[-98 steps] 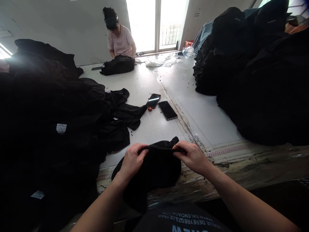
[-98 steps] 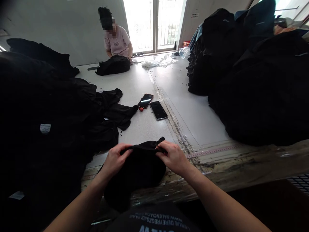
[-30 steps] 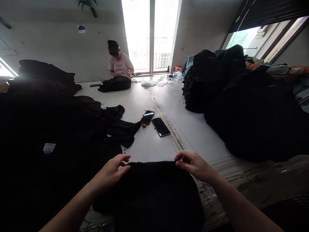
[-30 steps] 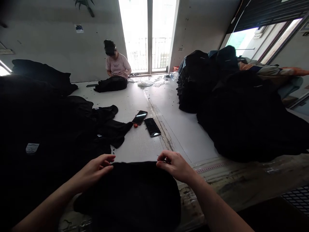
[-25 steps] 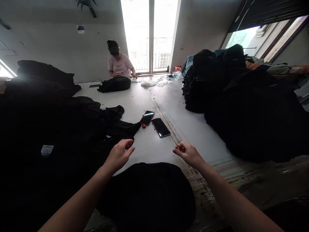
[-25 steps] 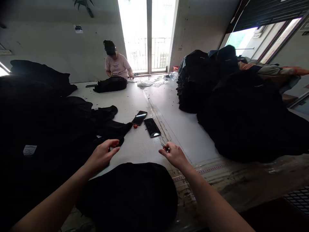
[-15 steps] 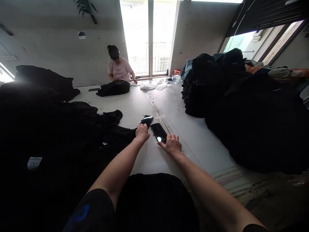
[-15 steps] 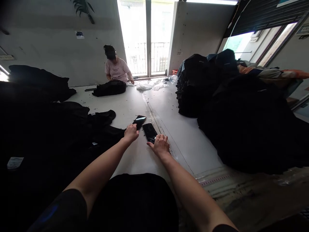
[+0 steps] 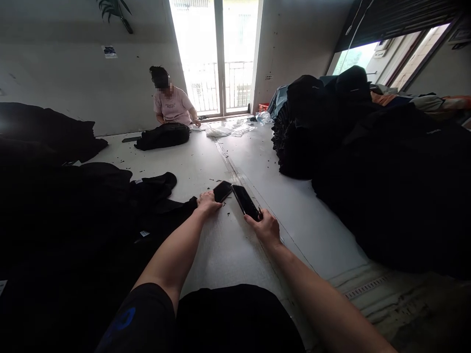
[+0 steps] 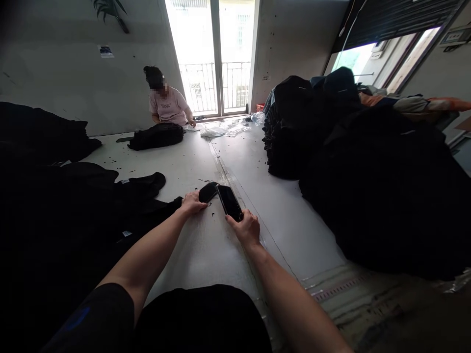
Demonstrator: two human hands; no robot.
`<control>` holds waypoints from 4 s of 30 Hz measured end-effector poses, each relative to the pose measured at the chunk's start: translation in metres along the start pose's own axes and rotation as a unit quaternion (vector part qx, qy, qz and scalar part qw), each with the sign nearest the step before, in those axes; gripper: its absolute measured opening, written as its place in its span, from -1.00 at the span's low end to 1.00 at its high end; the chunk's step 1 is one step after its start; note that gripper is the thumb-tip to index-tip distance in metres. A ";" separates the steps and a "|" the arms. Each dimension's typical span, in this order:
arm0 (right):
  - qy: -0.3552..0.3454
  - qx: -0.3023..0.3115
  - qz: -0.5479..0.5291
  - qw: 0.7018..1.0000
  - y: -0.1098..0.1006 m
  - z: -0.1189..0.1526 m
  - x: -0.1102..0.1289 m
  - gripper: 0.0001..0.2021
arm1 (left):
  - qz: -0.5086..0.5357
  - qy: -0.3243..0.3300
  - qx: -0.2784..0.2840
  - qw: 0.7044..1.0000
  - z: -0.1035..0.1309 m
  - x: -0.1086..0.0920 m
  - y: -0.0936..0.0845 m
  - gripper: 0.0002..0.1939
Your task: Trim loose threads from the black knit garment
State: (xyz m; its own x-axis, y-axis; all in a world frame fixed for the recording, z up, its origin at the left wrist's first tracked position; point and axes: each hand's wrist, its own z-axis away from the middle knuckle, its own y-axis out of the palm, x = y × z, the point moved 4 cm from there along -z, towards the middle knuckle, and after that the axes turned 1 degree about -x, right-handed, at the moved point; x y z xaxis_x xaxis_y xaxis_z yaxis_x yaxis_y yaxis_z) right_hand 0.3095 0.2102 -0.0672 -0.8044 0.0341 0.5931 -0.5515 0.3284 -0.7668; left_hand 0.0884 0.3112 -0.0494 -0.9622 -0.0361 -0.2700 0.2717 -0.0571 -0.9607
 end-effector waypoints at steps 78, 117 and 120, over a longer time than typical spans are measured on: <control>-0.107 -0.137 -0.112 0.978 -0.016 0.009 0.001 -0.63 | 0.181 0.233 0.117 0.948 0.051 -0.059 0.002 -0.41; -0.130 -0.076 0.030 0.988 0.008 0.014 0.002 -0.64 | -0.001 -0.078 -0.193 0.978 0.030 -0.044 0.039 -0.49; -0.118 -0.054 0.048 0.990 0.010 0.014 0.003 -0.63 | -0.005 -0.064 -0.189 0.980 0.031 -0.042 0.040 -0.52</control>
State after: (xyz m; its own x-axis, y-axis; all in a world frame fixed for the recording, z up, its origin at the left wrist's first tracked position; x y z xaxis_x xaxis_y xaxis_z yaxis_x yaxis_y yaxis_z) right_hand 0.2985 0.2003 -0.0760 -0.8886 -0.1466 0.4346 -0.4526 0.4341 -0.7789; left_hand 0.1402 0.2797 -0.0743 -0.9483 -0.1629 -0.2724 0.2119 0.3139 -0.9255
